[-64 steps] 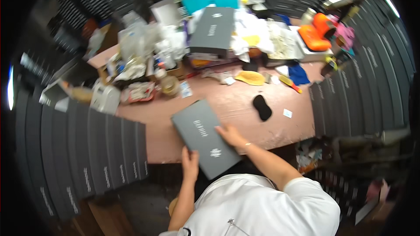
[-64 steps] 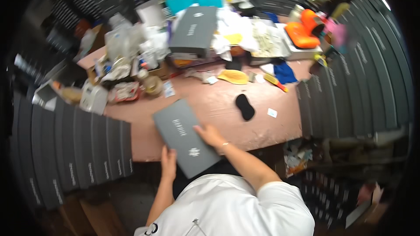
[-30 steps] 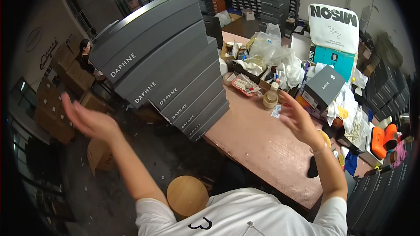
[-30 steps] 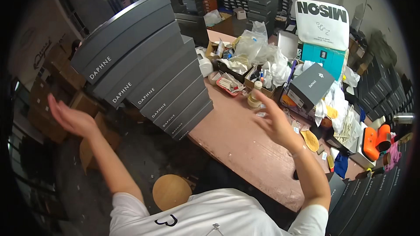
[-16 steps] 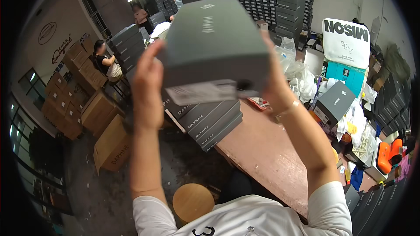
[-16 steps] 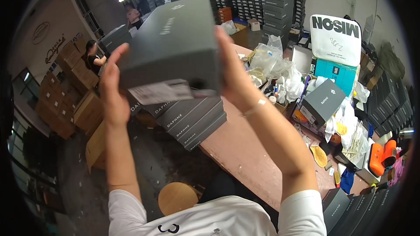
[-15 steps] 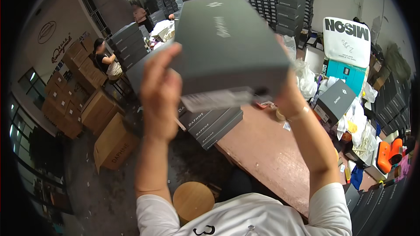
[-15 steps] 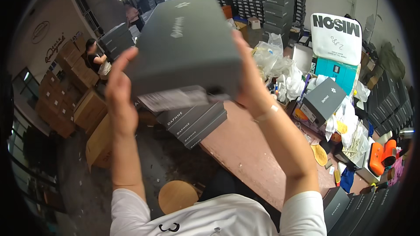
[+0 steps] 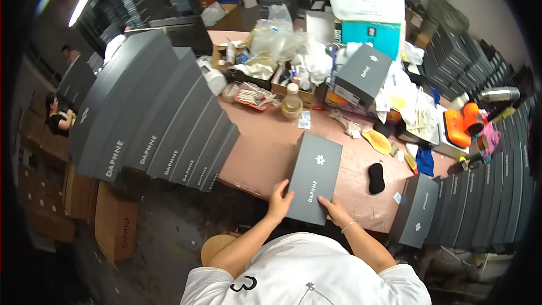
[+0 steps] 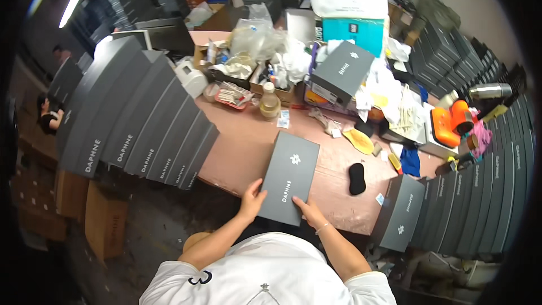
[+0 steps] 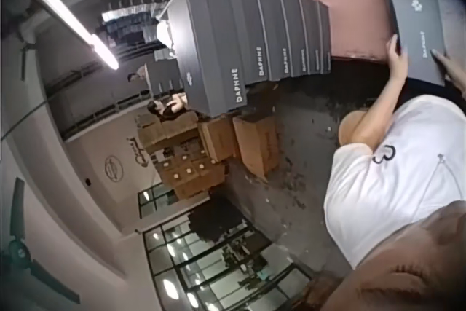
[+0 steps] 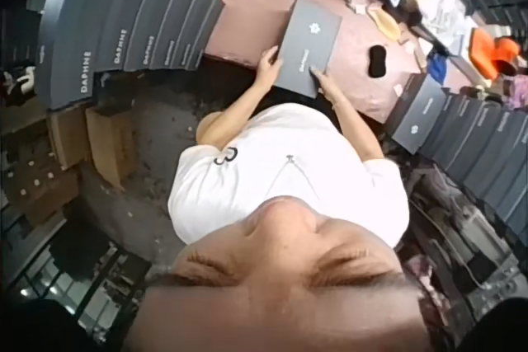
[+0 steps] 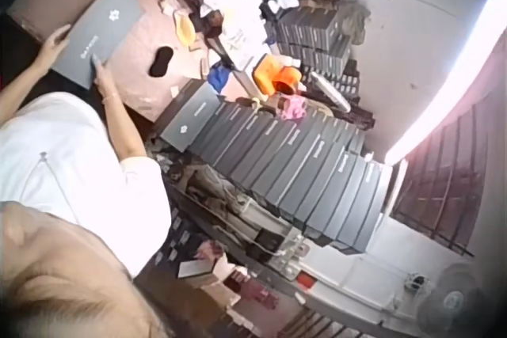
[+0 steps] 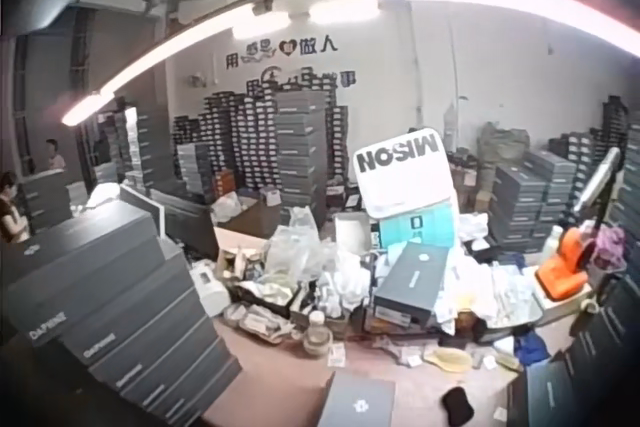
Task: Packing finished high-heeled shoes into boxes with protective paper and stacking the boxes.
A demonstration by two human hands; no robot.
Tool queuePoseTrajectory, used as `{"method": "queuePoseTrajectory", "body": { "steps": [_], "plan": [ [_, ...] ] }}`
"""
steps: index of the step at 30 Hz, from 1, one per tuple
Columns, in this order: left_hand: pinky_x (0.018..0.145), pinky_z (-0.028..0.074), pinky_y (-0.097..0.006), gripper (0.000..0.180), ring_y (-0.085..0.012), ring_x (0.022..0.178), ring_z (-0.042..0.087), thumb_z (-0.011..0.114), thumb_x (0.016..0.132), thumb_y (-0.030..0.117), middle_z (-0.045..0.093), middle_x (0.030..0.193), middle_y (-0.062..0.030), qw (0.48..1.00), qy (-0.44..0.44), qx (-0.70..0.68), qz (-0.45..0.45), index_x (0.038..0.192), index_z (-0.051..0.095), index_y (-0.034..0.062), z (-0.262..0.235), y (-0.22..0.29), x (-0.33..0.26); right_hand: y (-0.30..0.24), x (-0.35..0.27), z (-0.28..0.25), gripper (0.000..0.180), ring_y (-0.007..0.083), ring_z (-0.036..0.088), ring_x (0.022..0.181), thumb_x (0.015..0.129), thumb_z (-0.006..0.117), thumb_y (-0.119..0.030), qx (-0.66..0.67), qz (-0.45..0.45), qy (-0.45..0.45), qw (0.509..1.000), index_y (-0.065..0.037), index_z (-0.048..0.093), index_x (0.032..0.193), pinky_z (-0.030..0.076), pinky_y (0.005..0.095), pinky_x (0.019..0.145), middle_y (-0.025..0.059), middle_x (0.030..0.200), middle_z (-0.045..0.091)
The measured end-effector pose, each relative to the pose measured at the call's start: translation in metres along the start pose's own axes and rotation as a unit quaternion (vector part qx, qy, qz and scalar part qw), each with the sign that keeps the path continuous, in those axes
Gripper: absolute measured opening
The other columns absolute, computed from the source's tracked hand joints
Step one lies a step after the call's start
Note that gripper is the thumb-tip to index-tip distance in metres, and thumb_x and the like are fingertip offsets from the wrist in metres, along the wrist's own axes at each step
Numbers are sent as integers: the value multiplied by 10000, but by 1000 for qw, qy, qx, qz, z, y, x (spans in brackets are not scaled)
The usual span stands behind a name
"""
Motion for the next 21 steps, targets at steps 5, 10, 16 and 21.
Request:
{"method": "queuePoseTrajectory", "body": {
  "steps": [5,10,16,21],
  "plan": [
    [906,461,-311,463,-211,1080,572,648,873,109,599,1167,-171,938,-73,-198,-274,1253,492,-105,-18,12,33,-42,-3,4,835,293,578,1062,793,728,-452,-159,10,15,987,138,405,1288,477,369,891,248,1145,579],
    [813,459,-267,261,-123,937,580,683,864,152,648,989,-57,950,-43,-203,-235,1050,619,-18,9,54,27,-52,10,-41,788,240,623,908,750,731,-539,-128,79,6,989,97,518,1164,502,340,789,174,1018,621],
    [818,438,-227,434,-126,955,575,712,854,253,619,1053,-50,960,-77,-53,-263,1150,570,-30,29,9,16,-27,12,-82,592,215,565,970,851,681,-420,8,125,39,991,32,511,1193,476,345,834,96,1014,590],
    [828,473,-258,444,-153,1009,591,678,882,310,615,1092,-77,950,-90,-96,-282,1200,562,22,-31,20,-17,-39,2,-53,577,214,531,1092,923,589,-387,-77,85,48,992,-18,437,1340,463,384,888,121,1213,551]
  ]
}}
Point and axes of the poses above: each hand's wrist, its own x-axis towards the middle knuckle, its own z-axis out of the palm, y = z × x, the point moved 1 cm from there along x, towards the middle knuckle
